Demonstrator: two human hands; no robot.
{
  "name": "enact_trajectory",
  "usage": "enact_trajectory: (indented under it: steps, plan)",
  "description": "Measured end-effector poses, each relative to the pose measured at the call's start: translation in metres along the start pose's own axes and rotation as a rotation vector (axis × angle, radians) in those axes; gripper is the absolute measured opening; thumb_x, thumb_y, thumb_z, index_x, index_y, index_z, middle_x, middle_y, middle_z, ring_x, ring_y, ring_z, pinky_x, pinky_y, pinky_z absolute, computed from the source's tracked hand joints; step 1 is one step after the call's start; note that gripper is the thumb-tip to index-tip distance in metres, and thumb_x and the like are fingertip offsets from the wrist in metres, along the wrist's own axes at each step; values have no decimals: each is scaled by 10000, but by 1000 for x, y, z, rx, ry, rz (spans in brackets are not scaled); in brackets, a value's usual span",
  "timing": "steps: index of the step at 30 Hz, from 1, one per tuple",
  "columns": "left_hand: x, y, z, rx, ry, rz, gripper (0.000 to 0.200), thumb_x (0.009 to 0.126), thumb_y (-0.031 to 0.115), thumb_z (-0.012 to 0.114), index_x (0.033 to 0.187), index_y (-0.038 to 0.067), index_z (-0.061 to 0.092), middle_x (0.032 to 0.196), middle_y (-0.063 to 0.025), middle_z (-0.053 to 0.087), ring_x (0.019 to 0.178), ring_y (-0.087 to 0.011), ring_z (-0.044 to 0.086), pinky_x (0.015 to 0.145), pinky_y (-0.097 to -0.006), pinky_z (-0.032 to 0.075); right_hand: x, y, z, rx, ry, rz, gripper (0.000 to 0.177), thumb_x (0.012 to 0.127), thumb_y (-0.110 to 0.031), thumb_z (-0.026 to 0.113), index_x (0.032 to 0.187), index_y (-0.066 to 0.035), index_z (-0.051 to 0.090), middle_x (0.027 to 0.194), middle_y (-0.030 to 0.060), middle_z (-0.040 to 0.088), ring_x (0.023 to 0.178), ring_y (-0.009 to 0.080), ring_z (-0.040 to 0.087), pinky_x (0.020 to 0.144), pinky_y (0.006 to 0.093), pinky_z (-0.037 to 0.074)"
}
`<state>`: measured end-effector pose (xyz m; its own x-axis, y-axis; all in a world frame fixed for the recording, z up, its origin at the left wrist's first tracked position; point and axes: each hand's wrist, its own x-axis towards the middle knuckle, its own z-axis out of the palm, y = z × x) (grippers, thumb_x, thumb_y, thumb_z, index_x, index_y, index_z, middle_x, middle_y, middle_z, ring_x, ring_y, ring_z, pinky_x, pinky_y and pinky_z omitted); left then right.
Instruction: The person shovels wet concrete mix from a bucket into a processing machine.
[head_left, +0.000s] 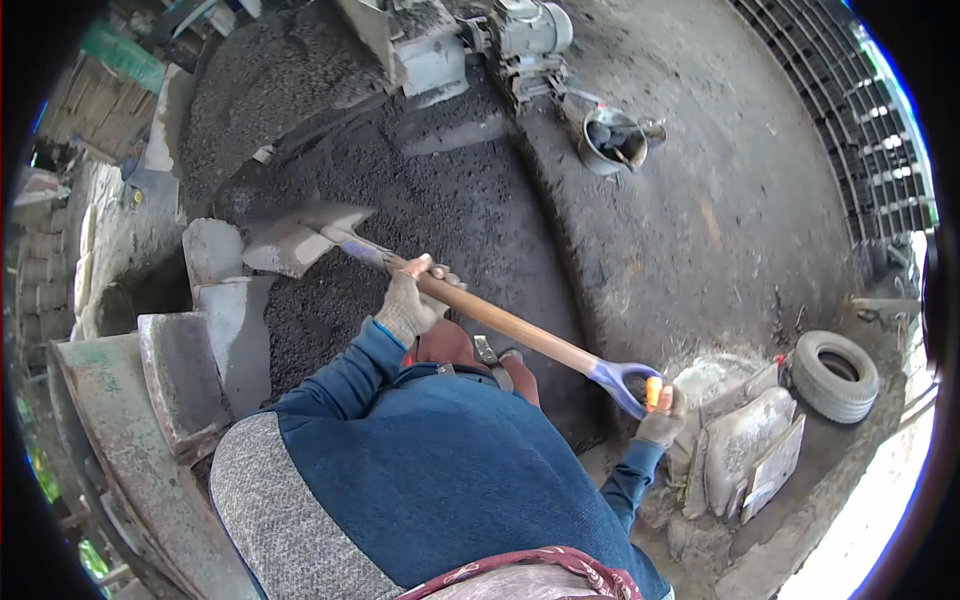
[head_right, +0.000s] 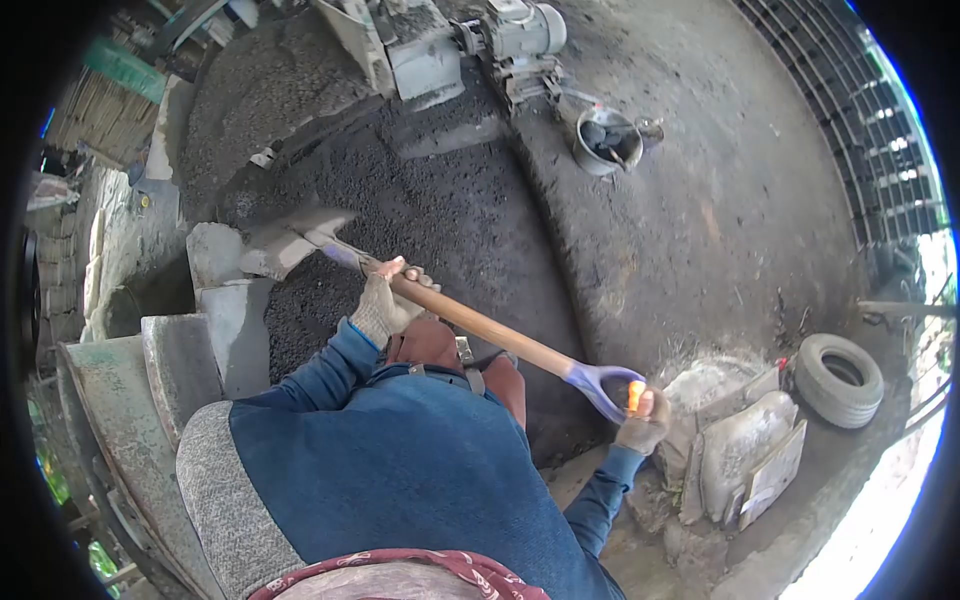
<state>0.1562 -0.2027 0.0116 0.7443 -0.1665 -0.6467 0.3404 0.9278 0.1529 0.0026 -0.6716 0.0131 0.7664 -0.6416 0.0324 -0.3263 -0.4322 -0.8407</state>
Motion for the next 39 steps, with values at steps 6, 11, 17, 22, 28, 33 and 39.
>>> enact_trajectory:
  steps: [6, 11, 17, 22, 28, 33, 39]
  plan:
    - [80, -33, -85, 136, 605, 17, 228, 907, 238, 643, 865, 95, 470, 724, -67, 473, 621, -257, 498, 675, -491, 519, -53, -16, 1, 87, -249, -221, 563, 929, -549, 546, 908, 9, 616, 795, 95, 629, 688, 194, 609, 626, 338, 486]
    - [106, -186, -141, 147, 438, -142, 181, 948, 182, 603, 1051, 93, 484, 831, -69, 530, 613, -227, 521, 589, -435, 528, -103, 47, 16, 401, -182, 693, 294, 834, -277, 764, 895, -35, 610, 578, 24, 529, 439, 136, 524, 422, 283, 423]
    - [105, -392, -184, 234, 643, -841, 183, 930, 179, 634, 1000, 142, 469, 713, -89, 503, 608, -275, 550, 652, -547, 534, -164, 150, -83, 29, 239, 977, 279, 744, 147, 671, 982, 8, 630, 808, 52, 612, 628, 156, 570, 521, 306, 476]
    - [137, -469, -216, 149, 677, -979, 142, 884, 152, 635, 941, 124, 508, 689, -96, 494, 610, -289, 554, 701, -566, 546, -122, 150, -72, -34, 360, 1050, 315, 741, 161, 603, 998, -20, 591, 782, 91, 613, 578, 178, 580, 443, 330, 456]
    - [286, -247, -227, 232, 272, -482, 248, 958, 345, 536, 788, 170, 493, 674, -15, 501, 574, -178, 510, 606, -376, 489, -63, 108, 189, 398, -133, 1004, 245, 787, 56, 730, 1006, -26, 660, 849, 48, 645, 671, 154, 619, 544, 315, 513]
    - [362, -4, -228, 1067, 383, -328, 427, 986, 488, 458, 849, 85, 491, 678, -71, 529, 582, -234, 551, 594, -421, 516, -61, 30, 414, 233, -705, 801, 387, 751, -148, 834, 1056, -12, 637, 909, 44, 667, 819, 135, 626, 739, 319, 528]
    - [279, -158, -206, 496, 415, -310, 316, 964, 397, 560, 871, 105, 485, 747, -66, 543, 623, -227, 568, 650, -449, 536, -74, 61, 227, 613, -310, 922, 193, 818, 45, 702, 980, -48, 656, 819, 27, 631, 638, 126, 598, 548, 271, 499]
